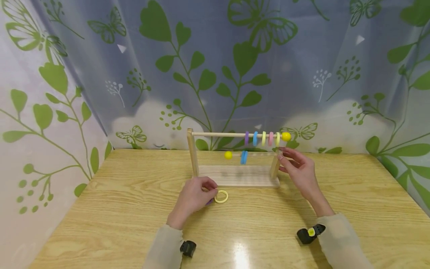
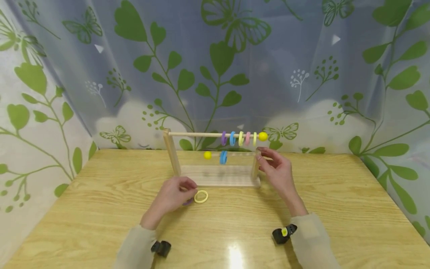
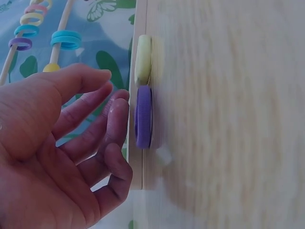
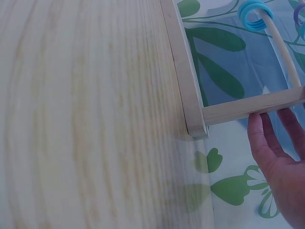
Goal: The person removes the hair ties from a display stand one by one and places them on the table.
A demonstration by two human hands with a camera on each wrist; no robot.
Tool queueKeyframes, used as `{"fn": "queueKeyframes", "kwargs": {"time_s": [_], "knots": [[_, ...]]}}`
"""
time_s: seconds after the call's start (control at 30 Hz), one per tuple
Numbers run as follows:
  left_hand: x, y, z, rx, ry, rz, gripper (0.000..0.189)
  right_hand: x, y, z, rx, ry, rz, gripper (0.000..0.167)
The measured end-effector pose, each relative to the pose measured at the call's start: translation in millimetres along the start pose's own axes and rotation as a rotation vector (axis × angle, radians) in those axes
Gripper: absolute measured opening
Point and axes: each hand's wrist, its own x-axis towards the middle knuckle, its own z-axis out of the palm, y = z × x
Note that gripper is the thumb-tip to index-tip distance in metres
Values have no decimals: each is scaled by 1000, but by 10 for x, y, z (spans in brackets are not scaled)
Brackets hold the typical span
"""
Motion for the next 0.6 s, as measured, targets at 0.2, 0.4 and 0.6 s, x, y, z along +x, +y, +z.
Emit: {"fn": "queueKeyframes", "kwargs": {"time_s": [0.2,0.4,0.6], "knots": [[10,21,-12,-21,21,9,6,6,1,-1,5,2,-4,43],[8,55,-11,-86,45,23,7,9,6,-2,19,2,-8,43],[23,107,9,-71,125,72,8,7,5,-4,22,-1,0,43]]}}
